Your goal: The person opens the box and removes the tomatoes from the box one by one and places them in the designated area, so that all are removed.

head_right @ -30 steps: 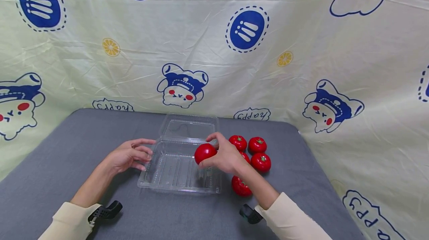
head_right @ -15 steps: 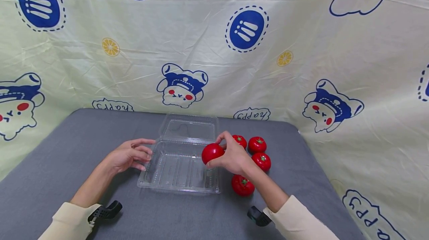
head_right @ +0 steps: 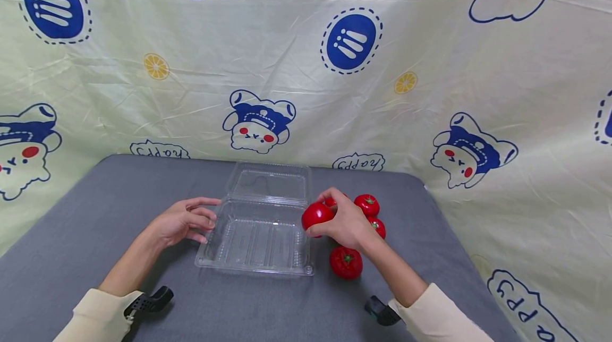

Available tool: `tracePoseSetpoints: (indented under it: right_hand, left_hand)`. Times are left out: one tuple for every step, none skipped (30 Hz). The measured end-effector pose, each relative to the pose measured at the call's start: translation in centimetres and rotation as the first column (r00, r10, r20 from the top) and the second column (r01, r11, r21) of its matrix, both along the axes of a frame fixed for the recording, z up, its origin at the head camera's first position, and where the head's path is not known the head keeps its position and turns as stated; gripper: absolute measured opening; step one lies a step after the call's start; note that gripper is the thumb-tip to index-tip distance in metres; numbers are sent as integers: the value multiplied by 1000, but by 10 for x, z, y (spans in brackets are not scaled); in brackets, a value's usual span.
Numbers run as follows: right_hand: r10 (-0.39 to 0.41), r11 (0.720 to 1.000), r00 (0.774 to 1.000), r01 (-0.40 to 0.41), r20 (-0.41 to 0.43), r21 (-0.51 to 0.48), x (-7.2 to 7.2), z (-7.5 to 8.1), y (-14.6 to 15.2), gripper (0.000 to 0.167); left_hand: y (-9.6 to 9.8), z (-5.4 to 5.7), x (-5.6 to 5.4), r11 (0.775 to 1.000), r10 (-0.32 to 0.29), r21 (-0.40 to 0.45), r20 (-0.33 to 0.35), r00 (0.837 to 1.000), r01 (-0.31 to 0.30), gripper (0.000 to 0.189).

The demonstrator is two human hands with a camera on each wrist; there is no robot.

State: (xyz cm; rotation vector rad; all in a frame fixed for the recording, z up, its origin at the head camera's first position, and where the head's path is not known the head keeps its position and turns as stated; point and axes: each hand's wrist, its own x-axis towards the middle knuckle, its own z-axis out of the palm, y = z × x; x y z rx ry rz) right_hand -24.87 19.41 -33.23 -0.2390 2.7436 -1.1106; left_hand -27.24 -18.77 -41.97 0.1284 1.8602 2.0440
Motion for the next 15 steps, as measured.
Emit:
tracePoseSetpoints:
  right_hand:
    - [2,1000,1000,-2,-4,5,0,0,2,77]
    - [3,1000,1000,-3,-6,8,1,0,3,76]
    - [3,1000,1000,-3,-8,10,1,-1,5,76]
    - [2,1000,1000,-2,-11,13,1,-1,7,76]
    - [2,1000,1000,-2,-8,8,2,-1,9,76]
    - [0,1000,1000,0,-5,3,2,-1,10,77]
    - [-4,1000,1000,4,-1,-2,2,-1,12,77]
    - [-9,1000,1000,9,0,-5,2,-1,14,77]
    - [-14,1000,1000,14,1,-8,3,-1,15,76]
    - [-17,1000,1000,17,0,-8,3,-1,17,76]
    - [-19,1000,1000,19,-1,-11,3,-1,18,75]
    - [-21,1000,1000,21,-5,-9,3,0,20,74]
    - [-22,1000,1000,22,-7,-8,3,0,21,73]
    - [-22,1000,1000,22,-11,-5,3,0,22,72]
    - [-23,1000,1000,23,-10,-3,3,0,24,72]
  left_hand:
    - [0,0,0,1000,1,0,1,1000,-1,67]
    - [0,0,0,1000,1,1,2,1000,-1,67]
    - [0,0,0,1000,1,1,3,1000,-1,67]
    - [0,0,1,1000,1,1,3,1000,-1,67]
    - [0,0,1,1000,0,2,2,1000,0,67]
    - [0,0,1,1000,-2,2,1,1000,2,67]
    - [0,0,1,1000,1,3,4,1000,-1,67]
    - [0,0,1,1000,-2,4,1,1000,2,68]
    - [0,0,1,1000,-1,5,0,1000,1,67]
    - [0,0,1,1000,1,4,1,1000,-1,67]
    - [1,0,1,1000,5,5,3,1000,-5,67]
    - [1,-1,0,1000,7,5,5,1000,-7,67]
    - [1,-1,0,1000,11,4,8,1000,-11,67]
    - [1,-1,-1,1000,8,3,4,1000,-8,67]
    - [1,-2,-1,1000,11,2,5,1000,-11,66]
